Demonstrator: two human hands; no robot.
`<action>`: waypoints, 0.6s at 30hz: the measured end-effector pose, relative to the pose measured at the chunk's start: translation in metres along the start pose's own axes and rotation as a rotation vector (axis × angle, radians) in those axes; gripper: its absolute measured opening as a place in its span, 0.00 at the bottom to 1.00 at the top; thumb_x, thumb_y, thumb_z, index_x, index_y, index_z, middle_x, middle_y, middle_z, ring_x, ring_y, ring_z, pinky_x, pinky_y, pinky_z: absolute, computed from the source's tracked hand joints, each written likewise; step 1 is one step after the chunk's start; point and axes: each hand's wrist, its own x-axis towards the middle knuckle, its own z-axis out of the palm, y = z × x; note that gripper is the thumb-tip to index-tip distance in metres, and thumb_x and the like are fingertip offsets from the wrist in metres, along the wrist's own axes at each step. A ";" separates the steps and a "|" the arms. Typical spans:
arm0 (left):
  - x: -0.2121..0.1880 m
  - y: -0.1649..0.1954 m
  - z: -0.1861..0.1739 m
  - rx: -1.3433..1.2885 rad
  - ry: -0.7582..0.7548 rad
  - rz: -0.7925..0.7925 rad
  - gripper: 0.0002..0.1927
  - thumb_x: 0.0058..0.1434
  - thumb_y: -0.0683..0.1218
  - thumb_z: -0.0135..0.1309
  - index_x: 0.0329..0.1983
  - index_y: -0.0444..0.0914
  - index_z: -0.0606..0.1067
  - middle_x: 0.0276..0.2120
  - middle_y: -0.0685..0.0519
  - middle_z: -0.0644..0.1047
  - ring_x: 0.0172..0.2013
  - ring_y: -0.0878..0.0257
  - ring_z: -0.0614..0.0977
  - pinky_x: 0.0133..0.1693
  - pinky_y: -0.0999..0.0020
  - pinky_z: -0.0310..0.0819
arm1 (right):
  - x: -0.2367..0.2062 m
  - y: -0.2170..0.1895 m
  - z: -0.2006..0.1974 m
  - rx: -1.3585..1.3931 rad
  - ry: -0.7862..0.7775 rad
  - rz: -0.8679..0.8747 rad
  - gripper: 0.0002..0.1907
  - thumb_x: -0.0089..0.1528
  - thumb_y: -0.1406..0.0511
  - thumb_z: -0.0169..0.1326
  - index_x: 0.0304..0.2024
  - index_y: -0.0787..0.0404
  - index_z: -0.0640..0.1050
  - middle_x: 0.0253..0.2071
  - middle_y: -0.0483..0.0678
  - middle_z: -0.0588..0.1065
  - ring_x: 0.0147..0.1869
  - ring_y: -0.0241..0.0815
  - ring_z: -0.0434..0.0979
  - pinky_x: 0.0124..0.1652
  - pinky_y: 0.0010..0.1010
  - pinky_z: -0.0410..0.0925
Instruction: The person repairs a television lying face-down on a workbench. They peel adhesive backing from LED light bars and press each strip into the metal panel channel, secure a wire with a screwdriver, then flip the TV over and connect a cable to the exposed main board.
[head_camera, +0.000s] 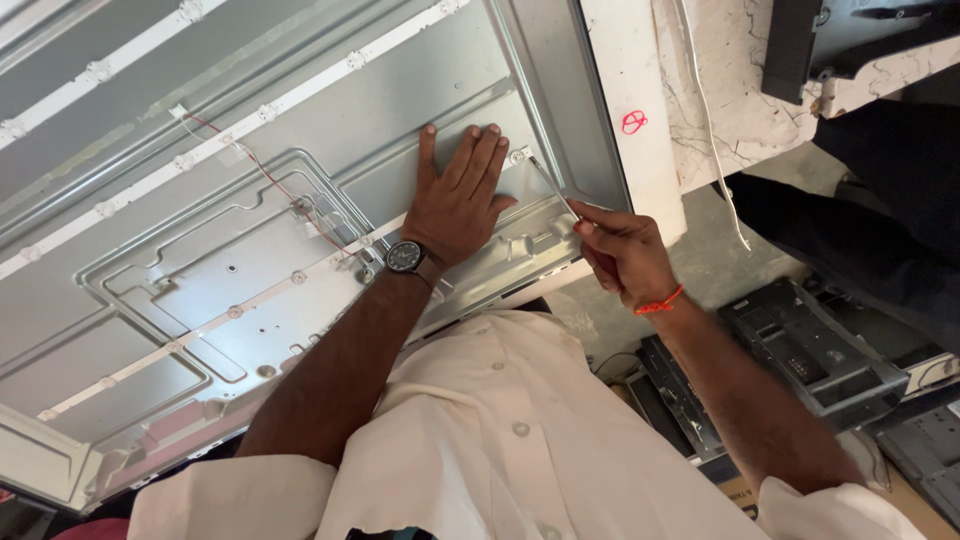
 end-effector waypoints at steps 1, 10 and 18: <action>-0.001 0.000 -0.001 0.002 0.003 -0.001 0.37 0.69 0.59 0.57 0.71 0.30 0.67 0.71 0.44 0.66 0.71 0.51 0.63 0.70 0.29 0.46 | -0.001 0.000 0.001 -0.007 0.006 -0.008 0.18 0.66 0.70 0.55 0.59 0.62 0.80 0.23 0.39 0.72 0.18 0.28 0.61 0.15 0.24 0.53; -0.014 0.004 0.007 -0.016 0.009 -0.013 0.37 0.69 0.59 0.58 0.72 0.30 0.66 0.72 0.44 0.65 0.72 0.52 0.63 0.71 0.30 0.45 | -0.004 0.008 -0.002 0.014 -0.032 0.005 0.19 0.67 0.68 0.58 0.61 0.61 0.82 0.20 0.44 0.66 0.18 0.31 0.56 0.17 0.27 0.51; -0.021 0.012 0.007 -0.007 0.004 -0.026 0.38 0.69 0.59 0.57 0.72 0.30 0.65 0.72 0.44 0.64 0.72 0.52 0.63 0.71 0.31 0.43 | -0.022 0.004 0.003 -0.972 0.073 -0.854 0.19 0.68 0.69 0.56 0.63 0.58 0.79 0.24 0.49 0.70 0.23 0.37 0.65 0.26 0.33 0.63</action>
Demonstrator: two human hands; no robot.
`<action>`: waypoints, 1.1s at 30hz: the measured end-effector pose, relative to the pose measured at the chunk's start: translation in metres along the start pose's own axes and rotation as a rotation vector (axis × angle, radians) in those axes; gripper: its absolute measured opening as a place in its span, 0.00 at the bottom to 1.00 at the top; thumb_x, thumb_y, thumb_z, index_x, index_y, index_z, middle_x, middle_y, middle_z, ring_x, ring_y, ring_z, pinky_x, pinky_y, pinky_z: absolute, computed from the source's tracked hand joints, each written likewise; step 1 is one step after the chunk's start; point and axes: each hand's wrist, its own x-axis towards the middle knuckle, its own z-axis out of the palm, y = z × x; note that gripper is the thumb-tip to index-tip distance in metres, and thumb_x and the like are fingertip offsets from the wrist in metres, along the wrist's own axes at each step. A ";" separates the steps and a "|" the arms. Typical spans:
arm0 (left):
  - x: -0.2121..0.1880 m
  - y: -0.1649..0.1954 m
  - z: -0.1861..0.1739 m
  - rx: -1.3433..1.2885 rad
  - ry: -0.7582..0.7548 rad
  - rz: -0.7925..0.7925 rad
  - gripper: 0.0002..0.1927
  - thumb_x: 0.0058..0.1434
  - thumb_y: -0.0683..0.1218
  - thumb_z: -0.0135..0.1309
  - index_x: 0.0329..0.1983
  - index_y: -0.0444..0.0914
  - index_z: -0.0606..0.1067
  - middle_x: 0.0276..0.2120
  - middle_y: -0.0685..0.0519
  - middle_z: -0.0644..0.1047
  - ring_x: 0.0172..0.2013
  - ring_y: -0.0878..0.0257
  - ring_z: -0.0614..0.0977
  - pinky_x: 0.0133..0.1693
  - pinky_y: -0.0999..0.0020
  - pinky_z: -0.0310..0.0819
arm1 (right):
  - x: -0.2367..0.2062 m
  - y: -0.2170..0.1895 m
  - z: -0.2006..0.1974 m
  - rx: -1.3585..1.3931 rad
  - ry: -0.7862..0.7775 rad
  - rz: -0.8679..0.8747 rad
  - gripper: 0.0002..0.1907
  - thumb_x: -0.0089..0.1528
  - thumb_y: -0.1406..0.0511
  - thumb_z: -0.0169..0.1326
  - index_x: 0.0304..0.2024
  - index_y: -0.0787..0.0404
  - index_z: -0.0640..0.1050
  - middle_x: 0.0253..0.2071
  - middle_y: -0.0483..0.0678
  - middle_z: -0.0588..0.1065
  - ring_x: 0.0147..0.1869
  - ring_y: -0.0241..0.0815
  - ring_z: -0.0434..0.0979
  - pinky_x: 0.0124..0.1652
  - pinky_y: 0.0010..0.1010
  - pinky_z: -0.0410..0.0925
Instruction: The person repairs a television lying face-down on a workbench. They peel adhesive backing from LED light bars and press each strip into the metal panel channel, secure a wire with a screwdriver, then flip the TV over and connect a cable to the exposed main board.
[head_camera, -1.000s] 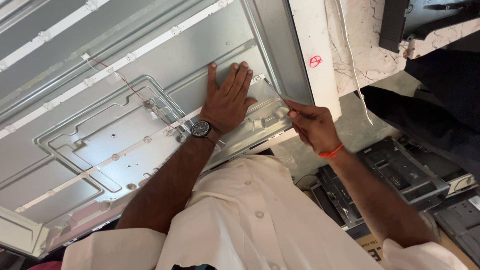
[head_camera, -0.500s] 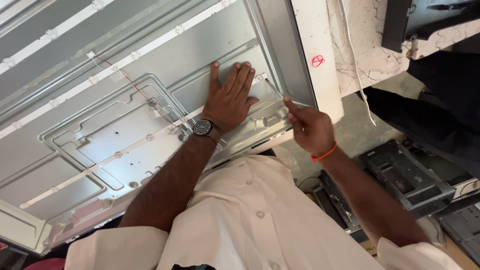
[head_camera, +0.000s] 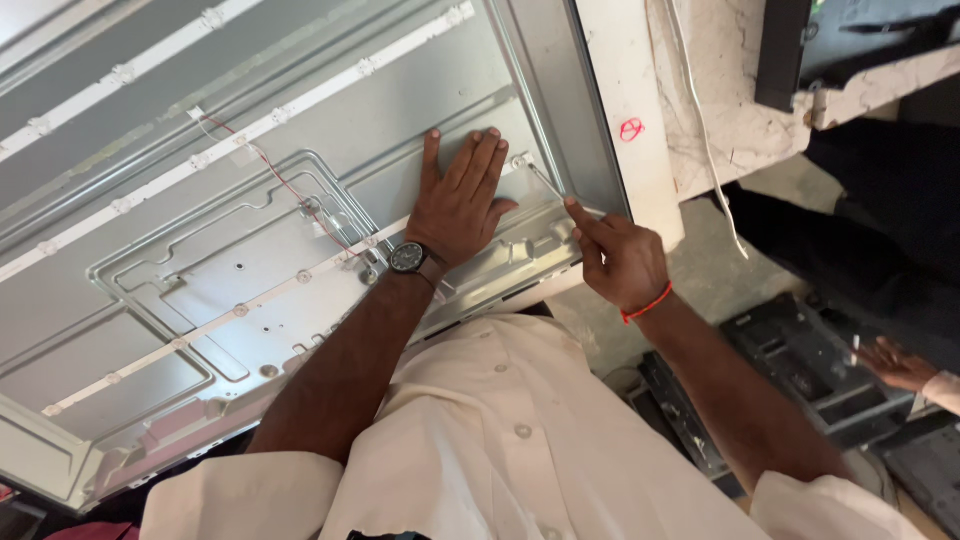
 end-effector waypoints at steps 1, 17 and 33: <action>0.000 0.001 -0.002 0.001 0.008 -0.003 0.38 0.69 0.59 0.57 0.72 0.31 0.65 0.72 0.44 0.64 0.72 0.52 0.63 0.71 0.31 0.43 | 0.002 0.001 -0.001 0.088 0.004 -0.003 0.19 0.69 0.68 0.56 0.63 0.58 0.78 0.25 0.49 0.71 0.24 0.37 0.66 0.27 0.33 0.65; 0.002 0.037 -0.023 0.001 0.000 -0.007 0.40 0.69 0.61 0.56 0.73 0.31 0.63 0.72 0.46 0.64 0.71 0.53 0.63 0.71 0.31 0.44 | -0.013 0.025 -0.011 0.791 -0.184 0.637 0.19 0.67 0.69 0.56 0.61 0.59 0.80 0.24 0.39 0.70 0.25 0.27 0.59 0.25 0.22 0.57; 0.064 0.068 -0.049 -0.440 -0.215 -0.187 0.18 0.43 0.45 0.71 0.36 0.39 0.78 0.43 0.53 0.72 0.50 0.52 0.71 0.52 0.53 0.61 | -0.040 -0.013 -0.032 0.117 0.014 0.162 0.19 0.64 0.70 0.60 0.58 0.57 0.81 0.28 0.50 0.76 0.26 0.37 0.69 0.30 0.29 0.66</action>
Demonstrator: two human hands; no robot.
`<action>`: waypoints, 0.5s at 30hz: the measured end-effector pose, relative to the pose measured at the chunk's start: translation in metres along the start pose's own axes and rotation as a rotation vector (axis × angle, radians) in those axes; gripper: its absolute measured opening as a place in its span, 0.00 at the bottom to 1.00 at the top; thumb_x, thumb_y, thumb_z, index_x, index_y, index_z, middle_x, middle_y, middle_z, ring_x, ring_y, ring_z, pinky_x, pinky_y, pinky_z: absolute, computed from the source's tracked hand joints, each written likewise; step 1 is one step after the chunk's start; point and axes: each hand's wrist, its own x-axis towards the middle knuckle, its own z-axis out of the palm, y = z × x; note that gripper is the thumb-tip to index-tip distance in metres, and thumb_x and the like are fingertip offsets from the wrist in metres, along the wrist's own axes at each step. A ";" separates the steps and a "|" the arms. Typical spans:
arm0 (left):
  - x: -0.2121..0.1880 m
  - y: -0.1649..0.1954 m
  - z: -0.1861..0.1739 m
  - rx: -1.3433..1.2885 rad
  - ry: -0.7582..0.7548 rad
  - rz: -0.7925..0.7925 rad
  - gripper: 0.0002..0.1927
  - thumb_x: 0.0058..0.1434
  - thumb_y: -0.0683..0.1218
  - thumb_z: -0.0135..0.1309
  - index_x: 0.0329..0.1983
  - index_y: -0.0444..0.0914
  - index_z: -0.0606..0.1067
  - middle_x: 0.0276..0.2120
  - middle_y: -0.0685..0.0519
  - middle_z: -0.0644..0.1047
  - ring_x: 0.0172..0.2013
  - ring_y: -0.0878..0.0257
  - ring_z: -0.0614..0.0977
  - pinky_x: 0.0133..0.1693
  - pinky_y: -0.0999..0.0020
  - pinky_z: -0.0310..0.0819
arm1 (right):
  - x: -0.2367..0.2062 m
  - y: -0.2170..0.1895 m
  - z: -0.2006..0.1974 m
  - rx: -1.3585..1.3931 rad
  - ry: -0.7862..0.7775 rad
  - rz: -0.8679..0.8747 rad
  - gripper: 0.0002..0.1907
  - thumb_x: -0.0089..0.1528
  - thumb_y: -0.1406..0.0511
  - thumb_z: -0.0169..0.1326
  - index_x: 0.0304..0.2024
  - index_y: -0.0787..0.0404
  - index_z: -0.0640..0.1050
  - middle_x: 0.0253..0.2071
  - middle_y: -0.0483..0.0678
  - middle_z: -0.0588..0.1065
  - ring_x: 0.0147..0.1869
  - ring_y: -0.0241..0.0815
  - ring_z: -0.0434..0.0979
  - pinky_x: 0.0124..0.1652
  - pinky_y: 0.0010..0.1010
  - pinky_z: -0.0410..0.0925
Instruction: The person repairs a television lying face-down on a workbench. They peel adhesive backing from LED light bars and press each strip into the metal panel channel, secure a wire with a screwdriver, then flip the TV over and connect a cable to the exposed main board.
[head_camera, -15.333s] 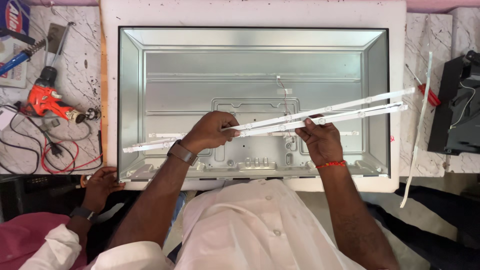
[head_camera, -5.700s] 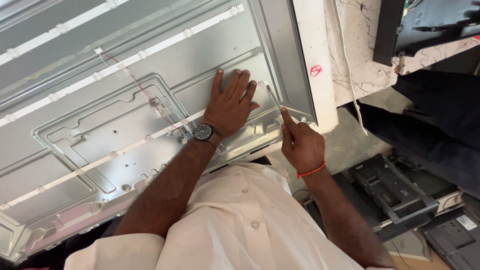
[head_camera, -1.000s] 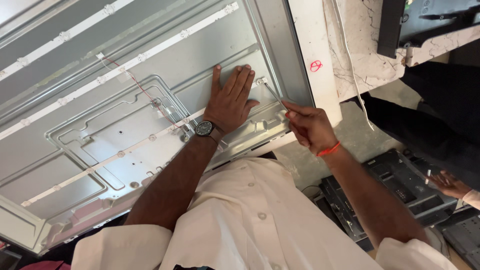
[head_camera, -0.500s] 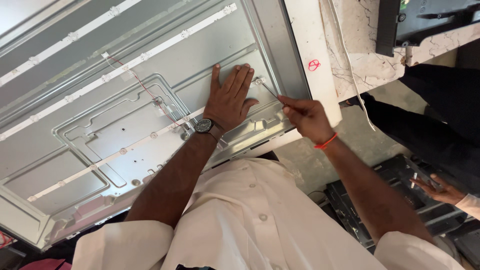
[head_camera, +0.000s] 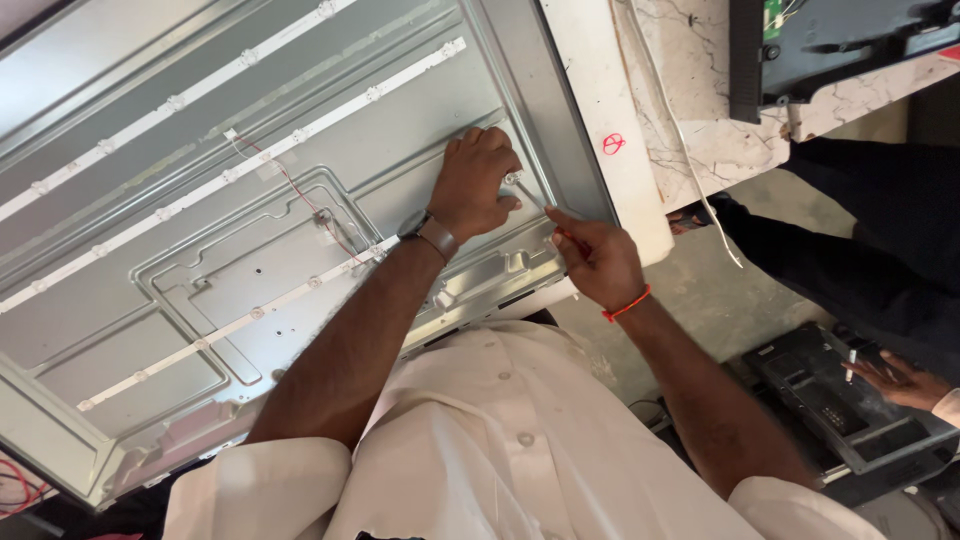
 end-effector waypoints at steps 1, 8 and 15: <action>0.002 0.000 -0.001 -0.010 0.001 0.004 0.16 0.44 0.45 0.71 0.34 0.40 0.78 0.43 0.53 0.73 0.50 0.52 0.71 0.52 0.53 0.60 | -0.003 -0.003 -0.001 -0.059 0.028 -0.059 0.19 0.63 0.70 0.61 0.58 0.57 0.81 0.28 0.51 0.76 0.26 0.39 0.71 0.30 0.31 0.67; 0.005 0.009 0.001 -0.039 -0.006 0.032 0.10 0.59 0.47 0.64 0.29 0.41 0.74 0.36 0.53 0.75 0.46 0.53 0.75 0.51 0.52 0.58 | -0.022 -0.004 -0.010 -0.056 0.204 -0.184 0.18 0.66 0.71 0.58 0.60 0.60 0.79 0.29 0.52 0.74 0.29 0.45 0.72 0.32 0.37 0.68; 0.013 0.008 -0.011 -0.058 -0.045 0.072 0.11 0.60 0.48 0.63 0.26 0.42 0.73 0.26 0.55 0.78 0.34 0.54 0.79 0.46 0.55 0.57 | -0.017 0.019 -0.042 -0.312 0.472 -0.151 0.19 0.70 0.71 0.55 0.63 0.67 0.77 0.35 0.54 0.74 0.34 0.49 0.73 0.35 0.40 0.67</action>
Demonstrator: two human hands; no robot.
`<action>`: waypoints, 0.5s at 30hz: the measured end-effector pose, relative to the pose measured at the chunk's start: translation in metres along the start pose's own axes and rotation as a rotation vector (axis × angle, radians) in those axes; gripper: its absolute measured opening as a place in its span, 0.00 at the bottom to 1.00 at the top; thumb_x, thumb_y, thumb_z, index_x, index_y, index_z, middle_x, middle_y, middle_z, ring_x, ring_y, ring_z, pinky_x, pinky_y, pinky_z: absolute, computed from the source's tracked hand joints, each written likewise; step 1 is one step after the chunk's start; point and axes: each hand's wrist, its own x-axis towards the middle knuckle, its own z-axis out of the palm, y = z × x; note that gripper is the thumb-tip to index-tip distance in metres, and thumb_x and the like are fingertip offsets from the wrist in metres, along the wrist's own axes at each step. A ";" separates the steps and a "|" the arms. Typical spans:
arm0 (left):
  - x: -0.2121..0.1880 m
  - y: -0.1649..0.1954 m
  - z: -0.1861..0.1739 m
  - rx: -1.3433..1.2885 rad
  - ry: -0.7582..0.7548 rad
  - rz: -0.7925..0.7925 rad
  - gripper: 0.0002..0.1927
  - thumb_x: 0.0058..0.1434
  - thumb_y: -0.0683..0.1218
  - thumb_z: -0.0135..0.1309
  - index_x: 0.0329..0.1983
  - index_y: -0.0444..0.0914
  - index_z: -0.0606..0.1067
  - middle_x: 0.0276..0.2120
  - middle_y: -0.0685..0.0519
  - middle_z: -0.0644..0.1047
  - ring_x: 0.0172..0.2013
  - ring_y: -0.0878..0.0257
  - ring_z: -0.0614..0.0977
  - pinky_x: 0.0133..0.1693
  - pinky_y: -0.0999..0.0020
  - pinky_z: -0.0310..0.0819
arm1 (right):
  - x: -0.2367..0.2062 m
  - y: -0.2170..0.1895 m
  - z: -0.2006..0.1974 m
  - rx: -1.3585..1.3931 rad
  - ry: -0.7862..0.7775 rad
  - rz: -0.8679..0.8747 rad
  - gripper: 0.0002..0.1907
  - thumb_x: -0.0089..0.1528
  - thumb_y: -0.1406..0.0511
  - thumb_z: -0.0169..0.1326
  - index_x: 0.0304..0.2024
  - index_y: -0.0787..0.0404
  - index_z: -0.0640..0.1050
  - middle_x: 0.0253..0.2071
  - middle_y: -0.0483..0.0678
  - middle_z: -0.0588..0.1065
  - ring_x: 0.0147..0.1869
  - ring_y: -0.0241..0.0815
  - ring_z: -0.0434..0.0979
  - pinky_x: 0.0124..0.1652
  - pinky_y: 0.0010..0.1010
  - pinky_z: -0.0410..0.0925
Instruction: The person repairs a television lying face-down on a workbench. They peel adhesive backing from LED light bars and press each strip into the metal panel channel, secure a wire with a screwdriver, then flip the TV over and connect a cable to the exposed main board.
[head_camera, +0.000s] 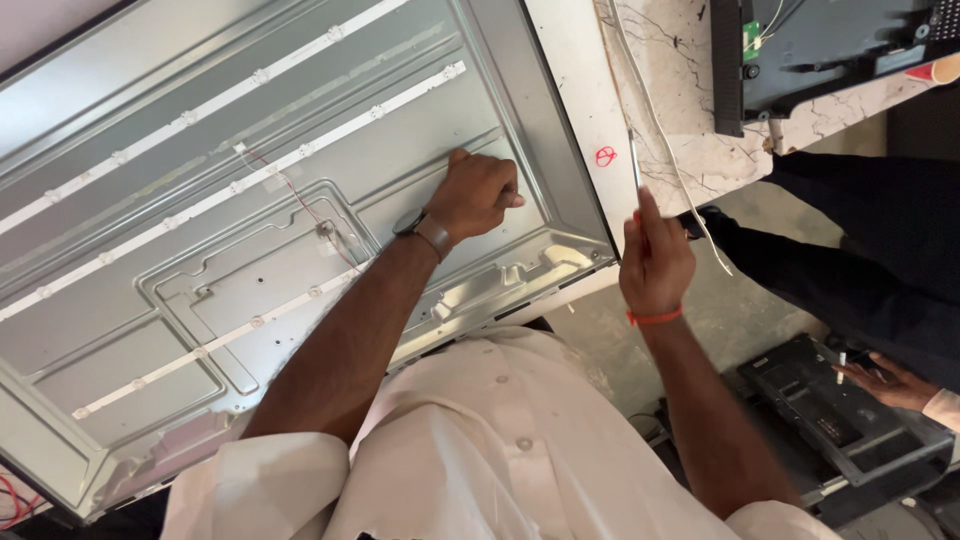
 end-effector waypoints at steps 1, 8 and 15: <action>0.002 -0.001 -0.002 0.009 -0.020 -0.002 0.11 0.59 0.47 0.63 0.26 0.43 0.73 0.26 0.55 0.78 0.33 0.54 0.79 0.46 0.55 0.57 | 0.011 0.005 0.007 -0.015 -0.015 0.002 0.19 0.70 0.71 0.55 0.64 0.67 0.76 0.36 0.53 0.75 0.35 0.49 0.74 0.36 0.40 0.68; 0.010 0.007 -0.012 0.037 -0.115 -0.005 0.08 0.59 0.46 0.61 0.27 0.44 0.74 0.26 0.58 0.81 0.31 0.58 0.82 0.48 0.57 0.56 | 0.013 -0.029 0.020 -0.209 -0.045 -0.121 0.26 0.63 0.70 0.57 0.65 0.67 0.73 0.58 0.61 0.72 0.60 0.62 0.72 0.55 0.50 0.67; 0.007 0.017 -0.028 0.099 -0.183 0.000 0.06 0.58 0.46 0.60 0.29 0.43 0.74 0.23 0.55 0.80 0.32 0.56 0.83 0.64 0.49 0.52 | -0.017 -0.096 0.081 -0.028 -0.435 -0.298 0.31 0.62 0.62 0.57 0.62 0.76 0.69 0.69 0.73 0.61 0.76 0.73 0.56 0.70 0.55 0.55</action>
